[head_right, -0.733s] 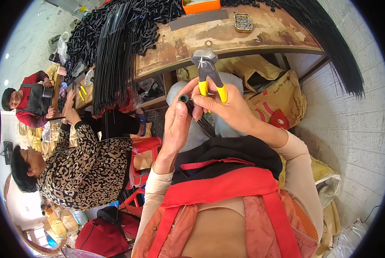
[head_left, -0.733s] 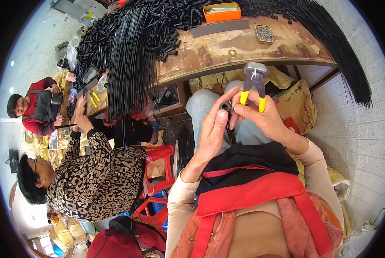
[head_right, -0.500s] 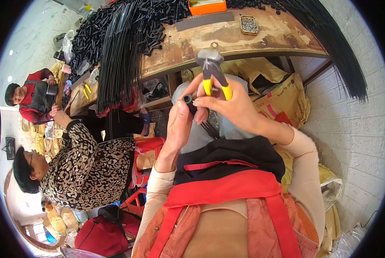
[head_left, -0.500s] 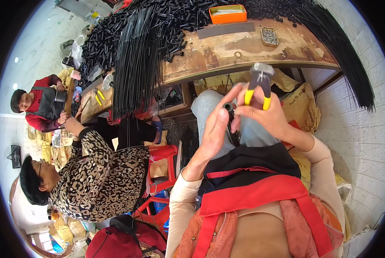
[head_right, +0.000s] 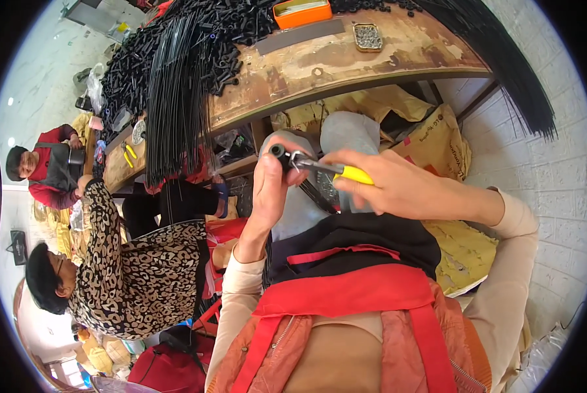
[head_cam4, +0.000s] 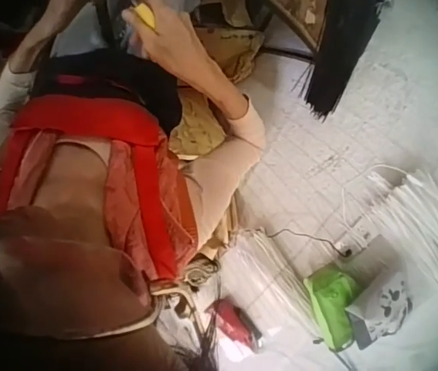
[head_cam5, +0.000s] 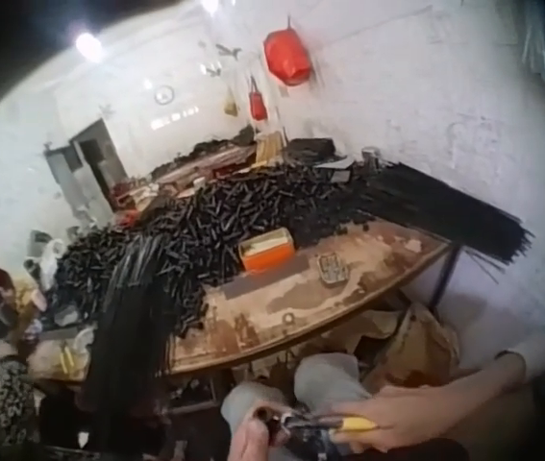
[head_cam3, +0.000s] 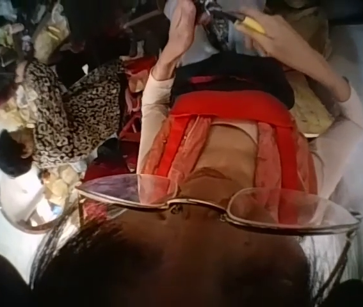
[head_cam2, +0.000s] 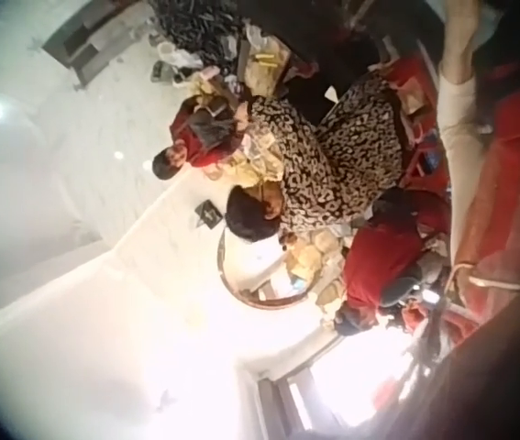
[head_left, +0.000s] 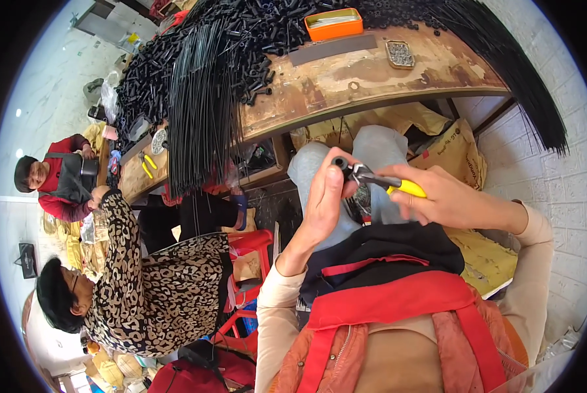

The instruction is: Trimming the ends of black rod bundles with pliers and organizing them in a jig at a factory workbench.

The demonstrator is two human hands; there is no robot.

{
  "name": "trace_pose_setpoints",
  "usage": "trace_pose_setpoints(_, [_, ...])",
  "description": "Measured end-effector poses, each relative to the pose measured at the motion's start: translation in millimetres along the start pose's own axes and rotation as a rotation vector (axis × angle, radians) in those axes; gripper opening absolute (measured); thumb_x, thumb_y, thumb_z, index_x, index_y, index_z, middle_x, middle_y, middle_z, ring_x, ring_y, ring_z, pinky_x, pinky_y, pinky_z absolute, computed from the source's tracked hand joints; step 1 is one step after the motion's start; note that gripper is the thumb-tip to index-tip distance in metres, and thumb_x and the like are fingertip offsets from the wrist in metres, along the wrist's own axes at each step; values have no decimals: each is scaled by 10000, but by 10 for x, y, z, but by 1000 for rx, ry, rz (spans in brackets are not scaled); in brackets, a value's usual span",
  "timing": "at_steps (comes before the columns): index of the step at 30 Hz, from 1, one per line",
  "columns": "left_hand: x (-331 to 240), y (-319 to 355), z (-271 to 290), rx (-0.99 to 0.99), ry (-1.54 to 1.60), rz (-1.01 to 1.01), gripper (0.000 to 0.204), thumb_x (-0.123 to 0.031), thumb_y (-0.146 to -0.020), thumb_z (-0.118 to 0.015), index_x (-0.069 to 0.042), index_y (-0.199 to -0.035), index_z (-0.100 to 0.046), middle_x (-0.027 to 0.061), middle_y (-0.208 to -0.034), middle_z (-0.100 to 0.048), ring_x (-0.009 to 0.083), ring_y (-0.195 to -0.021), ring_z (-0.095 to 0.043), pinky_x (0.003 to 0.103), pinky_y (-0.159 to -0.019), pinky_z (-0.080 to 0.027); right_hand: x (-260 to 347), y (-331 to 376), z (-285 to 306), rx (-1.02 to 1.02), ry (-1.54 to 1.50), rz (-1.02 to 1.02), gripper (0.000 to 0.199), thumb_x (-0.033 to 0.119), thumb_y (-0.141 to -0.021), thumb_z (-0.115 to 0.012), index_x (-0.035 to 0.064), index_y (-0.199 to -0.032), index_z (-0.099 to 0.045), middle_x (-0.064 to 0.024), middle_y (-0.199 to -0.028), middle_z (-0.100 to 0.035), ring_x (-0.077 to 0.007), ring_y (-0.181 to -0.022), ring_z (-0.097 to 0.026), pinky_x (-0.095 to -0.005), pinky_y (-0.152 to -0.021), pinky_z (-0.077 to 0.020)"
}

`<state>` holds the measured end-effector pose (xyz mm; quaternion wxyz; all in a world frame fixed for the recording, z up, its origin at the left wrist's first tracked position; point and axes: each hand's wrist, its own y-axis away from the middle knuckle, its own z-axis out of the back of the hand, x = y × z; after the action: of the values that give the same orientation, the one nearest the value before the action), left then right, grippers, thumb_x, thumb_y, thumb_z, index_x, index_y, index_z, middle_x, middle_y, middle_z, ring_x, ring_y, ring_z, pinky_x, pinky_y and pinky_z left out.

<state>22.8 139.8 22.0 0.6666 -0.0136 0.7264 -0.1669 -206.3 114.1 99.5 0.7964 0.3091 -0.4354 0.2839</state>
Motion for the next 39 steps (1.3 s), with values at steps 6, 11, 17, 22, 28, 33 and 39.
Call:
trace_pose_setpoints(6, [-88, 2, 6, 50, 1, 15, 570, -574, -1010, -303, -31, -986, -478, -11, -679, -419, 76, -627, -341, 244, -560, -277, -2, 22, 96, 38, 25, 156, 436, 259, -993, -492, 101, -1399, -456, -81, -735, -642, -169, -673, -634, -318, -640, -490])
trace_pose_setpoints(11, [-146, 28, 41, 63, -112, 25, 581, -579, -1008, -296, -26, -990, -472, 14, -672, -445, 93, -620, -368, 254, -561, -302, 262, -2, 294, 181, 87, -37, 398, 286, -1002, -484, 67, -1334, -502, -69, -737, -640, -142, -642, -616, -309, -615, -495])
trace_pose_setpoints(17, [-271, 10, 5, 39, -255, 61, 597, -592, -1003, -292, -27, -1030, -484, 32, -680, -496, 109, -604, -406, 265, -559, -339, 109, -125, 297, 369, -138, -188, 367, 326, -1011, -476, -23, -970, -579, -59, -641, -593, -138, -514, -584, -285, -495, -465])
trace_pose_setpoints(22, [-255, -19, 89, 90, -112, 40, 573, -564, -1010, -333, -15, -1028, -496, 1, -657, -431, 90, -604, -369, 246, -550, -299, 125, -111, 223, 505, -520, -304, 365, 303, -1027, -443, -23, -923, -570, -63, -670, -598, -140, -517, -595, -248, -495, -460])
trace_pose_setpoints(28, [-218, -104, 27, 140, -27, 13, 523, -513, -1031, -323, -23, -1032, -506, -12, -671, -413, 87, -613, -354, 248, -554, -292, 174, 143, 171, 108, -187, -154, 322, 331, -1008, -493, 12, -1034, -529, -27, -676, -542, -103, -588, -555, -266, -536, -448])
trace_pose_setpoints(33, [-344, -133, -144, 193, -110, 61, 490, -483, -1037, -335, -27, -1043, -512, -14, -672, -417, 90, -603, -356, 258, -541, -306, 386, 310, 317, 118, -44, -269, 340, 326, -1002, -506, 2, -1103, -529, -18, -653, -511, -114, -564, -489, -291, -514, -415])
trace_pose_setpoints(39, [-552, -179, -102, -10, -190, -37, 491, -473, -1034, -358, -42, -1133, -572, -19, -630, -442, 88, -579, -418, 253, -532, -343, 216, 113, 348, 32, -60, -110, 386, 381, -981, -540, 24, -1129, -526, -19, -654, -526, -104, -535, -529, -273, -487, -447])
